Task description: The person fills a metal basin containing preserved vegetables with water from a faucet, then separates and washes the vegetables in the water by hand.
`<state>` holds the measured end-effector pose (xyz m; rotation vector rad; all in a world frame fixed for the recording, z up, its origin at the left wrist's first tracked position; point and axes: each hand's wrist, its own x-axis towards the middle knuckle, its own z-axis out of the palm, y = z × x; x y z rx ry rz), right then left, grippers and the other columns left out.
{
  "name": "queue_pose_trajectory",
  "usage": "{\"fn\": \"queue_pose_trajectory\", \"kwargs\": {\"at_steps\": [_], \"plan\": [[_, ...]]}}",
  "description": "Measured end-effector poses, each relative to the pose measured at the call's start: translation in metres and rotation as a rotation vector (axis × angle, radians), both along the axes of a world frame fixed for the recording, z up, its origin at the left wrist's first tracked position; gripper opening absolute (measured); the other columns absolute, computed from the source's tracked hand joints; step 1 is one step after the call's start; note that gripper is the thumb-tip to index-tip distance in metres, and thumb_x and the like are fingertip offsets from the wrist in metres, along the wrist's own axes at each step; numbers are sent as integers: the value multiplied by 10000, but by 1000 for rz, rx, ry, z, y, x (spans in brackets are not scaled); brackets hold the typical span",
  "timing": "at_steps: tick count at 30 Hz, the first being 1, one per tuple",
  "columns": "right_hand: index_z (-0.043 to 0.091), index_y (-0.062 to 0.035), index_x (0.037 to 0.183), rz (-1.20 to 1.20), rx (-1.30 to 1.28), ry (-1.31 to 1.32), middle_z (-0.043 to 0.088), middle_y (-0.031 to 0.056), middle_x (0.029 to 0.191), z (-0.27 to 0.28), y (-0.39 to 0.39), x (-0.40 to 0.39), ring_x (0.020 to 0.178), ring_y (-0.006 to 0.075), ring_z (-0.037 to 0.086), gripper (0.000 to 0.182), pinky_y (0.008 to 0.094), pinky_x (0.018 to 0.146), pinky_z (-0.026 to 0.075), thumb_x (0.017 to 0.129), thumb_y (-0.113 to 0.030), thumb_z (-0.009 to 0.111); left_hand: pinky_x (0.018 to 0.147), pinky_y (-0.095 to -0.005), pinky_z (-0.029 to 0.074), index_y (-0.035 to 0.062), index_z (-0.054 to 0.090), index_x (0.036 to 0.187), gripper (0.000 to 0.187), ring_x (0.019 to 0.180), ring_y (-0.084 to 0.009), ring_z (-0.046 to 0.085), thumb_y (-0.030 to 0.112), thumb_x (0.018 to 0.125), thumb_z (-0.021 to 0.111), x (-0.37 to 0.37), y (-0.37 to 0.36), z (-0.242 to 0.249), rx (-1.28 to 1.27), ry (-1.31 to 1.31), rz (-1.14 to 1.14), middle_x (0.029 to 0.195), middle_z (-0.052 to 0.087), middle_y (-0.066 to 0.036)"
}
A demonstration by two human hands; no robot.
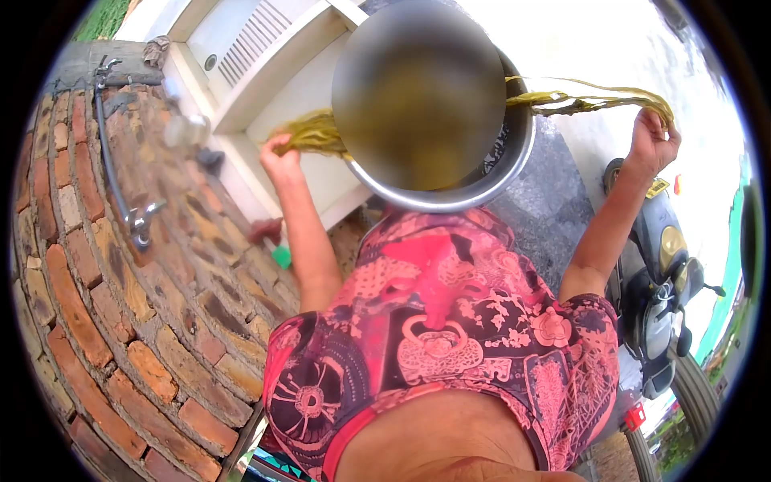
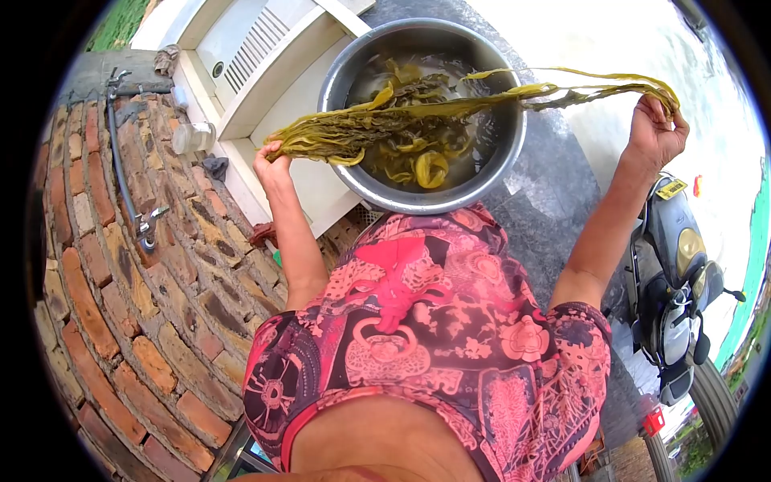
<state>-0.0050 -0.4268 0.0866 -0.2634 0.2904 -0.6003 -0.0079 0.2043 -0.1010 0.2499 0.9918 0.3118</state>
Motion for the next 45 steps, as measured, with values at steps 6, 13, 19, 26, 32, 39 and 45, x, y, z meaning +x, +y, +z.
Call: {"fn": "queue_pose_trajectory", "kwargs": {"at_steps": [6, 13, 19, 26, 32, 39, 45], "plan": [[484, 56, 1064, 520, -436, 101, 522, 74, 788, 19, 104, 5, 511, 76, 360, 282, 229, 471, 374, 821, -88, 492, 516, -268, 388, -5, 464, 855, 93, 552, -148, 427, 24, 770, 488, -7, -38, 81, 297, -255, -220, 764, 526, -109], [568, -36, 1011, 1259, -216, 436, 556, -18, 724, -36, 270, -8, 499, 18, 419, 320, 203, 347, 322, 864, -320, 570, 493, -214, 389, 21, 553, 989, 179, 562, -93, 455, 3, 811, 546, -25, -110, 171, 687, -597, -694, 922, 586, -155], [593, -69, 895, 1329, -136, 504, 601, -1, 732, -19, 330, -11, 518, 55, 491, 253, 206, 341, 293, 837, -314, 627, 500, -213, 405, -9, 557, 1027, 270, 594, -88, 508, -11, 769, 637, -44, -146, 171, 761, -514, -1039, 924, 620, -138], [611, -37, 881, 1147, -373, 390, 595, 6, 766, -14, 300, 16, 546, 63, 454, 88, 201, 441, 329, 814, -87, 640, 683, -250, 505, -26, 515, 1134, 432, 757, -131, 615, -17, 728, 664, -46, -161, 173, 1230, -367, -832, 829, 634, -62], [633, -93, 1090, 1190, -811, 417, 567, -17, 702, -6, 248, 39, 452, 30, 347, 257, 183, 394, 273, 835, -96, 602, 593, -294, 543, -120, 531, 956, 236, 630, -218, 630, 5, 770, 606, -55, -114, 117, 604, -122, -952, 774, 622, -180], [609, -103, 1148, 1289, -1000, 254, 489, -73, 646, 36, 263, 39, 471, 0, 354, 293, 164, 394, 242, 866, -153, 546, 681, -295, 553, -71, 537, 964, 145, 821, -216, 636, 5, 842, 553, -67, -113, 96, 0, -243, -877, 907, 617, -180], [598, -29, 1119, 1542, -1269, 78, 560, -28, 742, 33, 278, -17, 654, 27, 466, 274, 198, 573, 398, 872, -145, 577, 801, -351, 541, -67, 512, 1033, 200, 917, -271, 615, -1, 846, 542, -37, -162, 107, -238, -164, -638, 1008, 601, -186]]}}
